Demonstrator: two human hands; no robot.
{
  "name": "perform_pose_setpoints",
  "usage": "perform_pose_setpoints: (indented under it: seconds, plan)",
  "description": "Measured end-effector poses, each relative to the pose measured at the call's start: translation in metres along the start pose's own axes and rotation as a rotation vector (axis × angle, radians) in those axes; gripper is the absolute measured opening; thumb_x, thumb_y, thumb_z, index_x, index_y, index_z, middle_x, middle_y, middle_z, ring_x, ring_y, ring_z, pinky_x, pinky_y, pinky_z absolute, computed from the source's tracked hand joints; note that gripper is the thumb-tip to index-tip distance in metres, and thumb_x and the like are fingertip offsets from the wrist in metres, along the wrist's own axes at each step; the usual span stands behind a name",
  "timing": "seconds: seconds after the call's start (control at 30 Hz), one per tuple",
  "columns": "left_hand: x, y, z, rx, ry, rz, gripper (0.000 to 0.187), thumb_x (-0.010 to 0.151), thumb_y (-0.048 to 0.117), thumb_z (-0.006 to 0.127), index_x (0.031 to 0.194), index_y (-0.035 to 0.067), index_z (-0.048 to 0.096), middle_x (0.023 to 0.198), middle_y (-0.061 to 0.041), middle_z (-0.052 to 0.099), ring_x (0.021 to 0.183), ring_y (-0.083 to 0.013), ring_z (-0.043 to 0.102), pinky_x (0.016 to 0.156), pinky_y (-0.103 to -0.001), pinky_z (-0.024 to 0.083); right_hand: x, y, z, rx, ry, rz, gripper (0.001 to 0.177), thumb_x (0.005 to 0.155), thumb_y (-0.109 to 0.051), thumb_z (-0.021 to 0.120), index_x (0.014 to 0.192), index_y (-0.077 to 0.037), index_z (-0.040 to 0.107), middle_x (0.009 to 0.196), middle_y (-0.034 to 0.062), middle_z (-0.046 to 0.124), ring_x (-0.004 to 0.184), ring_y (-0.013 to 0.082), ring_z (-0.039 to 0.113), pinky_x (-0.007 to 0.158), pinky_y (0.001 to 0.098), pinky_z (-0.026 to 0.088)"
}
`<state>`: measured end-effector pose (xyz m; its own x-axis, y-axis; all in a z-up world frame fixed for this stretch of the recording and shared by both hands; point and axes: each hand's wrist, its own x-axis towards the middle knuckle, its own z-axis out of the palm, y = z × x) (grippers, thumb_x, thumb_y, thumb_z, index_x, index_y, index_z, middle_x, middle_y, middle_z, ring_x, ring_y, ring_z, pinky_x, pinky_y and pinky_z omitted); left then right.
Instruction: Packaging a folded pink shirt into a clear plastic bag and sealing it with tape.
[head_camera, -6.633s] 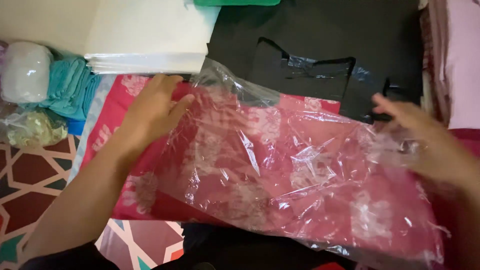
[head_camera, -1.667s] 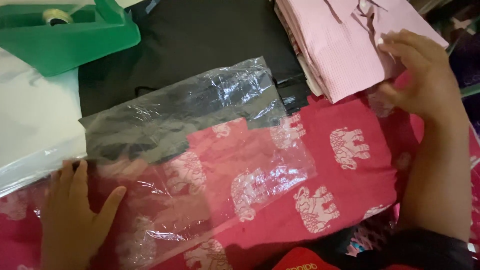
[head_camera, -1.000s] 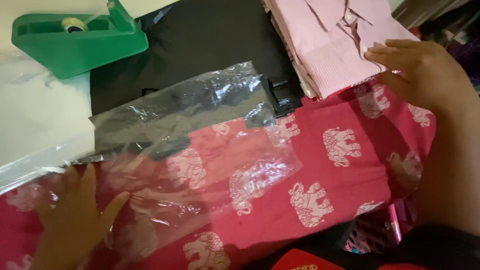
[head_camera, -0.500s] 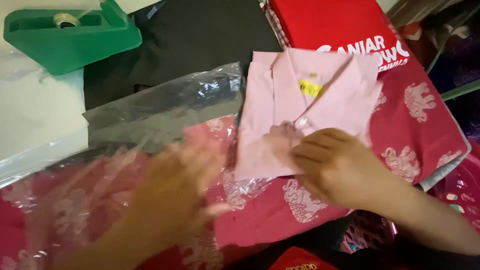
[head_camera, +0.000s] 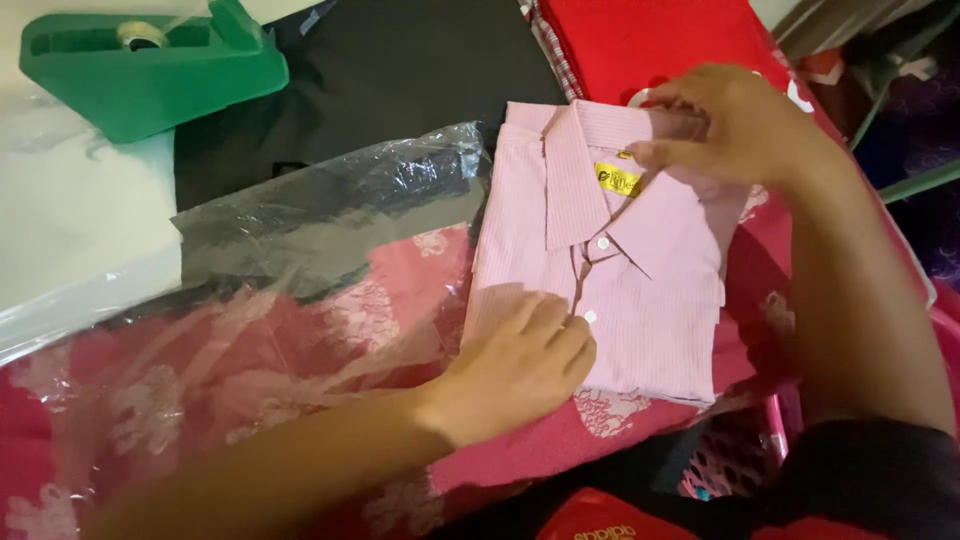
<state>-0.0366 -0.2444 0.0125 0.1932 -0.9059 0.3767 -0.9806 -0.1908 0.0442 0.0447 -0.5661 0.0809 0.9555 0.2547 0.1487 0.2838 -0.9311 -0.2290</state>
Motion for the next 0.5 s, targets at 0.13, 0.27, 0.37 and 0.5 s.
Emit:
perform_pose_setpoints:
  seconds: [0.13, 0.27, 0.37, 0.5]
  plan:
    - [0.007, 0.001, -0.005, 0.091, 0.129, 0.039, 0.021, 0.088, 0.012, 0.063, 0.106, 0.001, 0.065, 0.104, -0.016, 0.066, 0.097, -0.0294, 0.059, 0.099, -0.043, 0.046, 0.007, 0.01, 0.013, -0.11, -0.108, 0.127, 0.064, 0.078, -0.044, 0.086, 0.12, 0.002, 0.074, 0.105, 0.0186, 0.069, 0.085, 0.0358, 0.065, 0.074, 0.0438, 0.052]
    - [0.015, 0.001, -0.016, -0.119, 0.2, -0.047, 0.013, 0.085, 0.008, 0.064, 0.096, 0.001, 0.064, 0.088, -0.015, 0.066, 0.079, -0.0285, 0.058, 0.09, -0.04, 0.046, 0.004, -0.003, 0.002, -0.015, -0.133, 0.083, 0.052, 0.079, -0.03, 0.083, 0.118, 0.003, 0.073, 0.101, 0.0197, 0.072, 0.077, 0.0362, 0.066, 0.071, 0.0438, 0.052]
    - [0.029, -0.012, -0.015, -0.187, 0.144, -0.078, 0.015, 0.09, 0.013, 0.061, 0.101, 0.002, 0.061, 0.097, -0.017, 0.07, 0.083, -0.0312, 0.066, 0.084, -0.043, 0.05, -0.013, -0.022, -0.012, -0.115, -0.124, 0.159, 0.039, 0.085, -0.031, 0.086, 0.105, -0.003, 0.067, 0.067, 0.0147, 0.069, 0.046, 0.0283, 0.056, 0.047, 0.0392, 0.042]
    - [0.053, -0.039, -0.006, -0.234, -0.001, -0.148, 0.011, 0.101, 0.012, 0.059, 0.103, 0.002, 0.064, 0.087, -0.014, 0.072, 0.073, -0.0245, 0.07, 0.065, -0.036, 0.06, -0.041, -0.065, -0.039, -0.06, -0.096, 0.168, 0.038, 0.084, -0.019, 0.085, 0.118, -0.005, 0.072, 0.061, 0.0128, 0.069, 0.039, 0.0229, 0.052, 0.039, 0.0347, 0.036]
